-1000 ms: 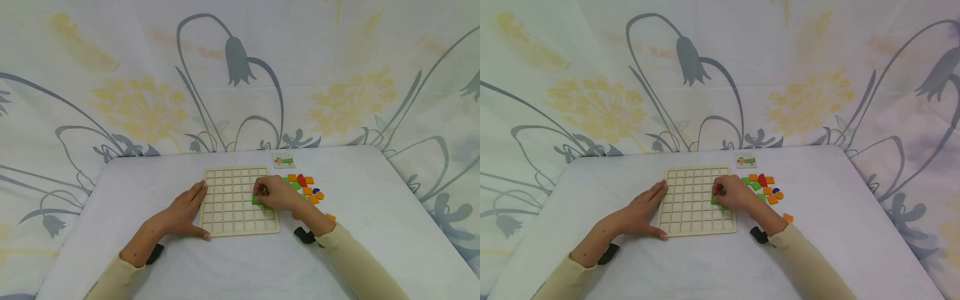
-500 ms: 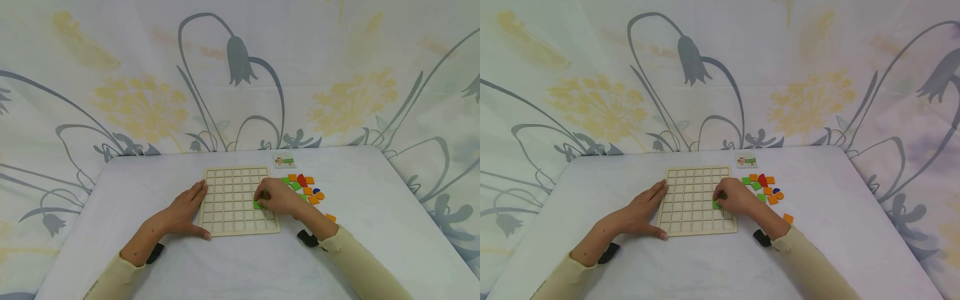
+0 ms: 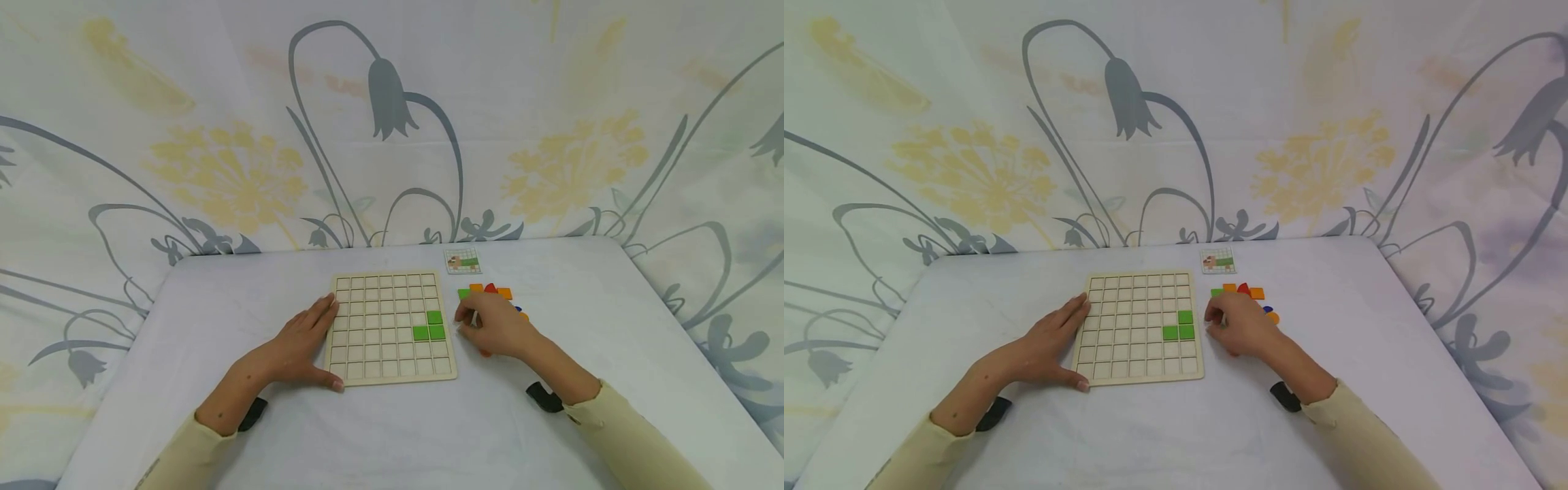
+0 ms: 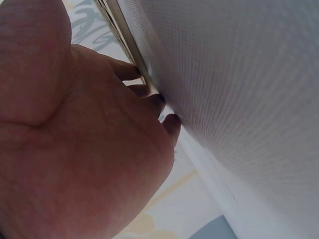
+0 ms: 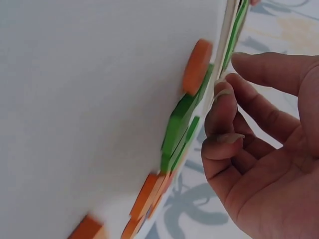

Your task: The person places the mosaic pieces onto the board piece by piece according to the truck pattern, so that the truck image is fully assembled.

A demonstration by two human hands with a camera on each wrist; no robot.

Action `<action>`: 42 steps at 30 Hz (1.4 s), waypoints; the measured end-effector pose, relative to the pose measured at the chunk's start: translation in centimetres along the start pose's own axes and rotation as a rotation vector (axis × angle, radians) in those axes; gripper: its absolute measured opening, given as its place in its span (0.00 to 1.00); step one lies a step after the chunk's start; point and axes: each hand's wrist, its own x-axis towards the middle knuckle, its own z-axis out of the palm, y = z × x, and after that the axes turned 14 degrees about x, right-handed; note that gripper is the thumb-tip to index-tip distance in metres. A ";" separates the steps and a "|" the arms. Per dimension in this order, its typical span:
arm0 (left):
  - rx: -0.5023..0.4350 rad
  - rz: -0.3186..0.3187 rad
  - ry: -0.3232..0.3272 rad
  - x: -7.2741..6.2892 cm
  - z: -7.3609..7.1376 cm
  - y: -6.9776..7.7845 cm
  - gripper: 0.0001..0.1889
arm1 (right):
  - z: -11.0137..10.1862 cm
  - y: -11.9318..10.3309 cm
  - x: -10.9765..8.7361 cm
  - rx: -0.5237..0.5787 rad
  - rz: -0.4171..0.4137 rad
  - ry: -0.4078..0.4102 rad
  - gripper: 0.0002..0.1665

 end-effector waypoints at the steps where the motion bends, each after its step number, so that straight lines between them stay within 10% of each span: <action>1: -0.001 0.001 0.001 0.0 0.0 0.0 0.75 | -0.3 0.3 -0.3 -0.004 0.006 0.007 0.05; 22: 0.009 0.004 -0.007 0.1 0.2 -0.2 0.75 | -0.8 1.3 -1.2 -0.002 0.052 0.006 0.14; 42: 0.005 -0.005 -0.012 0.0 -0.1 0.1 0.74 | 1.1 -2.6 3.7 0.135 -0.046 -0.036 0.06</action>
